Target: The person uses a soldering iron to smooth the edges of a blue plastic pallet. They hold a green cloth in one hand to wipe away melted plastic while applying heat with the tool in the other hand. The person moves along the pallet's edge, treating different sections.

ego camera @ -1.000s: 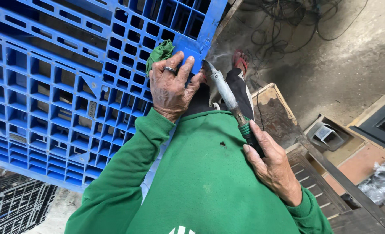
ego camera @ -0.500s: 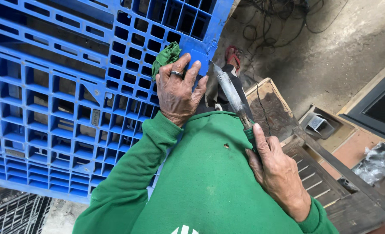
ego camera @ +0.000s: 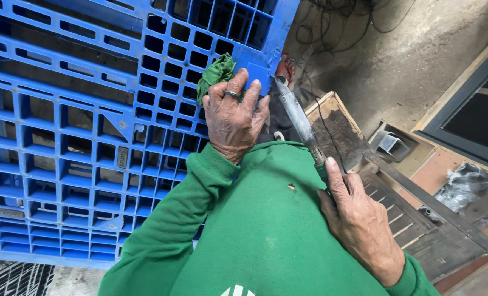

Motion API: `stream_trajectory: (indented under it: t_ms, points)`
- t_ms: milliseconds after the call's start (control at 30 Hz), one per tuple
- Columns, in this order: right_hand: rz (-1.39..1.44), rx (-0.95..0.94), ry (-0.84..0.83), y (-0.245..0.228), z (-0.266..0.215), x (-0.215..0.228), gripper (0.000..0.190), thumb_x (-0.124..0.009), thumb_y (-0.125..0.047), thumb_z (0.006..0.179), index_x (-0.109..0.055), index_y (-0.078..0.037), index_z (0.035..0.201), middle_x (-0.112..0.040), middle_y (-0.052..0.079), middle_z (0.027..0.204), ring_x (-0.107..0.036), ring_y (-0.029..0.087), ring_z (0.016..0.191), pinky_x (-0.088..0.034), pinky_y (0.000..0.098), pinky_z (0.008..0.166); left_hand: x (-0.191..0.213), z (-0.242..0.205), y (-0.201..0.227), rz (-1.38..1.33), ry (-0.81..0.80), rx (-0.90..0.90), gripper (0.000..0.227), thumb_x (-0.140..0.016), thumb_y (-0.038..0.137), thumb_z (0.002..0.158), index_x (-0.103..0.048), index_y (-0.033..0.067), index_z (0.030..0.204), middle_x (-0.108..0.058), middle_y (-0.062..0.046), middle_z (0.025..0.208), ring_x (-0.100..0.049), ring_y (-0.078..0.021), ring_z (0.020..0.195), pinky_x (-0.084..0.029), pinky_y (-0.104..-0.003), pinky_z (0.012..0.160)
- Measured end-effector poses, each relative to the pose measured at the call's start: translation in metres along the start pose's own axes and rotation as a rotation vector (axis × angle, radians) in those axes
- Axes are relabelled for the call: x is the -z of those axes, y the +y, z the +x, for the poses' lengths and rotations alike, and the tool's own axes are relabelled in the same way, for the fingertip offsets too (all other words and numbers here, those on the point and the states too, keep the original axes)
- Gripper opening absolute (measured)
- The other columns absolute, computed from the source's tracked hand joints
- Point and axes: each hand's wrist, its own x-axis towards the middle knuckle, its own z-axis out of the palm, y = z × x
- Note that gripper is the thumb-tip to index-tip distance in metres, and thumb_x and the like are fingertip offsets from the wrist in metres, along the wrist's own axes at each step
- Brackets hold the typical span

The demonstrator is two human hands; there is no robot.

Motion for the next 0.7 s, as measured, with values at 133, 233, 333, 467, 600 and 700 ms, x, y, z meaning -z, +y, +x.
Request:
stream_trajectory:
  t_ms: [133,233,333,467,600,700]
  points:
    - [-0.035,-0.017,-0.027,-0.004,0.002,0.002,0.078,-0.074,-0.02,0.086,-0.037,-0.009,0.154,-0.059,0.017,0.097,-0.065,0.034,0.062,-0.052,0.046,0.049,-0.002,-0.001,-0.001,-0.005,0.005,0.009,0.036,-0.083,0.029,0.091,-0.073,0.0115,0.121,-0.059,-0.007,0.14,-0.053,-0.0267,0.113,-0.043,-0.042,0.091]
    - [-0.037,-0.029,-0.056,-0.003,0.003,0.005,0.079,-0.073,-0.02,0.086,-0.037,-0.009,0.155,-0.058,0.015,0.094,-0.064,0.032,0.059,-0.053,0.0446,0.048,-0.004,-0.001,-0.002,-0.006,0.005,0.01,0.036,-0.083,0.029,0.091,-0.073,0.0114,0.121,-0.059,-0.007,0.14,-0.053,-0.026,0.113,-0.043,-0.042,0.09]
    - [-0.056,-0.029,-0.067,-0.003,0.004,0.006,0.079,-0.073,-0.021,0.086,-0.037,-0.009,0.155,-0.058,0.015,0.095,-0.064,0.032,0.059,-0.052,0.0452,0.048,-0.004,-0.001,-0.002,-0.004,0.008,0.01,0.036,-0.083,0.028,0.09,-0.073,0.0114,0.12,-0.059,-0.007,0.139,-0.053,-0.0258,0.113,-0.043,-0.042,0.09]
    - [-0.078,-0.037,-0.1,0.0,0.005,0.009,0.08,-0.074,-0.023,0.085,-0.036,-0.01,0.155,-0.057,0.016,0.093,-0.064,0.033,0.058,-0.052,0.0469,0.048,-0.003,0.001,-0.001,0.005,0.016,0.014,0.036,-0.083,0.028,0.089,-0.073,0.0118,0.12,-0.06,-0.006,0.139,-0.053,-0.0259,0.112,-0.043,-0.042,0.09]
    - [-0.076,0.006,-0.077,0.007,0.006,0.01,0.081,-0.073,-0.023,0.086,-0.036,-0.01,0.156,-0.057,0.015,0.094,-0.063,0.034,0.061,-0.051,0.0479,0.05,-0.003,0.001,0.0,-0.007,0.027,0.015,0.036,-0.083,0.027,0.089,-0.073,0.0114,0.12,-0.059,-0.007,0.139,-0.054,-0.0265,0.113,-0.043,-0.042,0.091]
    - [-0.105,0.048,-0.084,0.016,0.009,0.014,0.079,-0.073,-0.025,0.085,-0.037,-0.011,0.154,-0.057,0.016,0.094,-0.064,0.035,0.061,-0.052,0.0475,0.05,-0.003,0.001,0.0,0.011,0.028,0.015,0.036,-0.083,0.027,0.088,-0.073,0.0105,0.119,-0.06,-0.007,0.137,-0.054,-0.027,0.11,-0.043,-0.044,0.089]
